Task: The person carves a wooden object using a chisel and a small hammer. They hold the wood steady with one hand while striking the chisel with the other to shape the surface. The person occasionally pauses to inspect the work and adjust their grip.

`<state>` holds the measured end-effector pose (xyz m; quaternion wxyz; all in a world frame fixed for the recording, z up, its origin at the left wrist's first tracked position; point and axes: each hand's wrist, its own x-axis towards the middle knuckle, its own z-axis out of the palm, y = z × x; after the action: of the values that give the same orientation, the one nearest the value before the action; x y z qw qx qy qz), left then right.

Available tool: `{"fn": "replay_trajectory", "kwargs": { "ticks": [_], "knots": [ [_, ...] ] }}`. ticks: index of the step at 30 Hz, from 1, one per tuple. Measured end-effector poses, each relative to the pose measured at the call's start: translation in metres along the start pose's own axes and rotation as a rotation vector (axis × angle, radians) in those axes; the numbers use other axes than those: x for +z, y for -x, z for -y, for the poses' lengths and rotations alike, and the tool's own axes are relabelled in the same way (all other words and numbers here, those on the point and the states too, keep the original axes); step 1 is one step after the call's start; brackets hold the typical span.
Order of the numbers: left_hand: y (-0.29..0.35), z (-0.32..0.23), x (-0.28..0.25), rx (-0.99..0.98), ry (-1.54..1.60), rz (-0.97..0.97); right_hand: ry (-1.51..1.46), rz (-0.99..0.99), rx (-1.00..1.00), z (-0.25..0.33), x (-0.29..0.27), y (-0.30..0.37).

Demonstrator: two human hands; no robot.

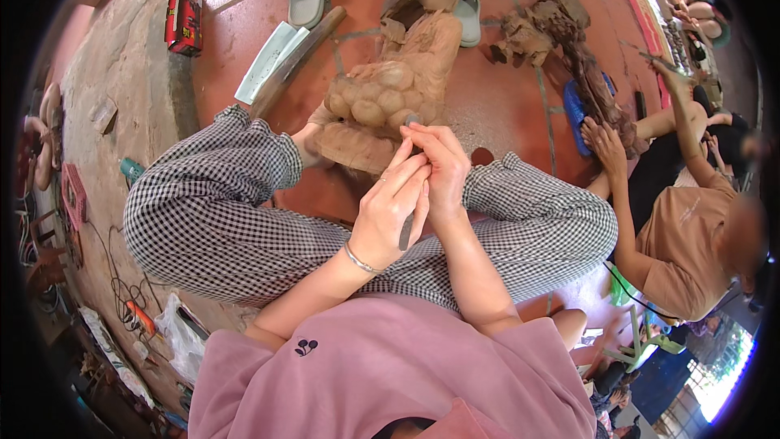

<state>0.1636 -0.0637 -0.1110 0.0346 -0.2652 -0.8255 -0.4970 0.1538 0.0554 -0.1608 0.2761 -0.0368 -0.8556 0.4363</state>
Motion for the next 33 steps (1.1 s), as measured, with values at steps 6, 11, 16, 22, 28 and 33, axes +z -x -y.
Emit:
{"fn": "replay_trajectory", "kwargs": {
  "ticks": [6, 11, 16, 22, 28, 33],
  "knots": [
    [0.0, -0.001, -0.005, 0.011, 0.005, -0.034, -0.014, 0.025, -0.028, 0.006, -0.002, -0.007],
    [0.007, -0.005, -0.006, -0.038, -0.024, 0.045, -0.042, 0.093, 0.014, 0.001, -0.002, 0.008],
    [-0.004, -0.006, -0.011, 0.055, 0.031, -0.034, -0.079, -0.032, -0.042, 0.013, -0.002, -0.01],
    [0.01, -0.001, -0.01, -0.038, -0.003, 0.037, -0.057, 0.086, 0.041, 0.006, 0.0, 0.014],
    [-0.009, 0.0, -0.008, 0.053, 0.029, -0.056, 0.016, -0.037, -0.108, 0.011, 0.0, -0.018],
    [0.002, -0.004, -0.004, 0.007, -0.064, 0.036, -0.065, 0.024, 0.086, 0.005, 0.002, 0.006]
  ]
}}
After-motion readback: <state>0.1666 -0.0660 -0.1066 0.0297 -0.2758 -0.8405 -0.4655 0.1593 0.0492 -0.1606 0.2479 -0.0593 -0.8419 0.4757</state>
